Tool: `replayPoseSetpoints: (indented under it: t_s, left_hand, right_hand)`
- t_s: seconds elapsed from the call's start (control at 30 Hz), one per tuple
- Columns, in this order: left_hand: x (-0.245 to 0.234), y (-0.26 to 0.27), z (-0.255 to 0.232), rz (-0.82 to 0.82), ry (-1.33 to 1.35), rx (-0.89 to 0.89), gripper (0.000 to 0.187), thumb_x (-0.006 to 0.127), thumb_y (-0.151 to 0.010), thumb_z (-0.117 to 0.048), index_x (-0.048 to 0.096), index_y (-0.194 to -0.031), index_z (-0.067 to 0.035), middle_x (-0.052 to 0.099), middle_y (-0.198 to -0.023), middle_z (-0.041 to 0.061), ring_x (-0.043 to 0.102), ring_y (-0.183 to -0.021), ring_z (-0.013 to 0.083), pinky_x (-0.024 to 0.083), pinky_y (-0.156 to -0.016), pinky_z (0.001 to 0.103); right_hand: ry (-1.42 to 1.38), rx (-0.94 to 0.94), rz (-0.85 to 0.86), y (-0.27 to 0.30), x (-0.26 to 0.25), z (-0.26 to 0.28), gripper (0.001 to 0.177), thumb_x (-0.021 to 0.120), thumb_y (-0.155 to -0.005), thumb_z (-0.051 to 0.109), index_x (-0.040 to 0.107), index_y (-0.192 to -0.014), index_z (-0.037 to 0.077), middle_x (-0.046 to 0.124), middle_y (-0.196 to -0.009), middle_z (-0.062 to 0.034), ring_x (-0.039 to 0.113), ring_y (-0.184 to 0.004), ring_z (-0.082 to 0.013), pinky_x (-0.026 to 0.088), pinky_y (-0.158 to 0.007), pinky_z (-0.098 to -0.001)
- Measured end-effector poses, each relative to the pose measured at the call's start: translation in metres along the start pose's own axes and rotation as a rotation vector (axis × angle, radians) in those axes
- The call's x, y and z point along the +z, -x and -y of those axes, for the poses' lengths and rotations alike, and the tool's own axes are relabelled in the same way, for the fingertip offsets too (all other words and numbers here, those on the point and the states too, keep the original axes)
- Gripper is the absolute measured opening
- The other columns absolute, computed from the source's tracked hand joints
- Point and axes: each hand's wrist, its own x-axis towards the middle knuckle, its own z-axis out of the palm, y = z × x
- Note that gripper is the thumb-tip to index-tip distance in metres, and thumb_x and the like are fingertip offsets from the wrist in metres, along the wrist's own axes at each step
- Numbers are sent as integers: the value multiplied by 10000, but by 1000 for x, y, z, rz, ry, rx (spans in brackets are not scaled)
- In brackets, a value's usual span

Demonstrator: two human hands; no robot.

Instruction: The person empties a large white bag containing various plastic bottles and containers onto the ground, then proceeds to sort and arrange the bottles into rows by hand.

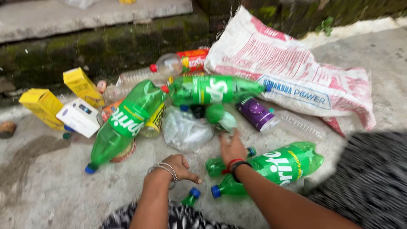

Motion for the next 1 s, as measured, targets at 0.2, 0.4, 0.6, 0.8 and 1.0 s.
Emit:
replayPoseSetpoints:
  t_s: [0.2, 0.4, 0.6, 0.8, 1.0]
  left_hand:
    - [8, 23, 10, 240, -201, -126, 917, 934, -445, -536, 760, -1138, 39, 755, -1191, 172, 741, -1074, 295, 566, -952, 380]
    - [32, 19, 15, 172, -316, -161, 749, 875, -592, -502, 759, -1135, 1, 746, -1204, 187, 737, -1085, 291, 571, -968, 405]
    - [22, 40, -39, -584, -356, -10, 504, 741, -825, -478, 687, -1136, -85, 698, -1155, 160, 658, -1097, 322, 437, -1000, 505]
    - [-14, 48, -99, -987, -578, 508, 381, 743, -698, -232, 661, -1033, -70, 652, -1019, 143, 622, -1030, 344, 471, -937, 455]
    - [3, -25, -122, -997, -671, 544, 289, 676, -805, -108, 688, -1093, -94, 642, -1100, 141, 604, -1072, 318, 475, -939, 459]
  right_hand:
    - [250, -376, 234, 63, 20, 58, 647, 667, -843, 373, 486, -1420, 141, 597, -1377, -137, 538, -1280, -328, 271, -1110, -591]
    - [368, -792, 461, 77, -17, 55, 576, 705, -838, 339, 553, -1349, 121, 615, -1265, -150, 517, -1244, -331, 295, -1086, -565]
    - [146, -927, 277, 43, -83, 32, 367, 679, -852, 212, 685, -1209, 128, 694, -1102, -113, 584, -1156, -323, 379, -1047, -487]
    - [-159, -699, 25, 4, -113, 49, 304, 662, -875, 144, 724, -1173, 138, 751, -1085, -91, 664, -1043, -314, 509, -955, -444]
    - [-76, -777, -46, -50, -167, 48, 573, 690, -833, 159, 587, -1394, 101, 725, -1118, -123, 631, -1067, -358, 480, -962, -458]
